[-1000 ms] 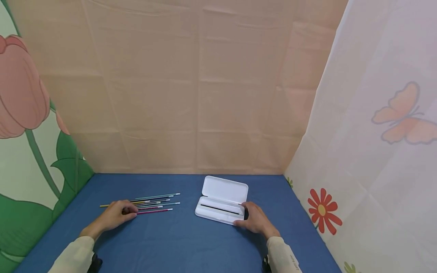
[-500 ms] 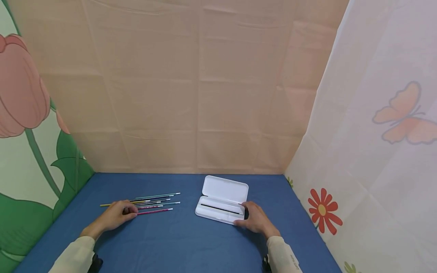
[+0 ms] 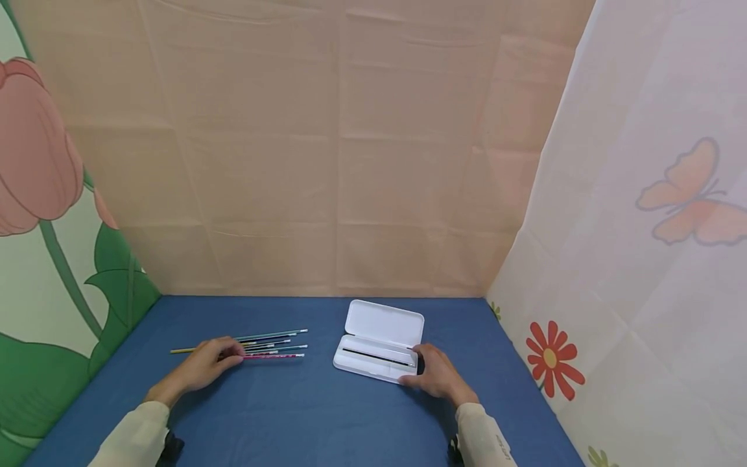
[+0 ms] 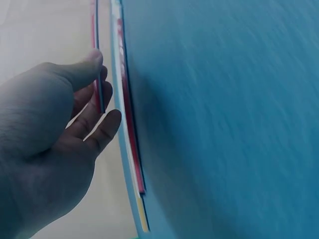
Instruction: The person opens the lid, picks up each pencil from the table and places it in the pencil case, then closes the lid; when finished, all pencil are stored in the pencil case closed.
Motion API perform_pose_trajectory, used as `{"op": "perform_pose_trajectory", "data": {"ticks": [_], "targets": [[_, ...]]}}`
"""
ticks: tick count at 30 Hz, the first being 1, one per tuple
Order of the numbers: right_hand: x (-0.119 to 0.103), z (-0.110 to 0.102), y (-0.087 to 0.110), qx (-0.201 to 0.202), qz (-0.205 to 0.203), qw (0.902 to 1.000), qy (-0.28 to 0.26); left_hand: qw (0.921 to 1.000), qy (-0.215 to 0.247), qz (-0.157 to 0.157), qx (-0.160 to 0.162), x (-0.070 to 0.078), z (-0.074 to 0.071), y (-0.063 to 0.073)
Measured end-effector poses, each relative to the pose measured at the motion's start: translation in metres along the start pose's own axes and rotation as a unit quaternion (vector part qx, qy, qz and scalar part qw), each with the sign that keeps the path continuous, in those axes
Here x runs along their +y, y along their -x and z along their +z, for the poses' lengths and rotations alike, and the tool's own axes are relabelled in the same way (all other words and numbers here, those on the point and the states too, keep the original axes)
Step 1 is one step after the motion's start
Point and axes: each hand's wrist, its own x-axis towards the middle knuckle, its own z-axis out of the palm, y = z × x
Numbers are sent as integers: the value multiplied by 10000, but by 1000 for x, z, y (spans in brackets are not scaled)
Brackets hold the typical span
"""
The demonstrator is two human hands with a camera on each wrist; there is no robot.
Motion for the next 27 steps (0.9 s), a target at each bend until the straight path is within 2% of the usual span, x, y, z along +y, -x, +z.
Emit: {"op": "perform_pose_trajectory", "data": {"ticks": [8,11,20,27], "targets": [[0,-1,1,1,-76,10000,14,9987,168,474,68,26,12,-18],[0,-1,1,-4,-29,10000,-20,9982,216,564,58,35,19,-27],[1,0,0,-14,63,10000,-5,9978,377,532,-109,66,36,-50],[0,0,-1,-9,64,10000,16,9965,478,664,-141,85,48,-65]]}}
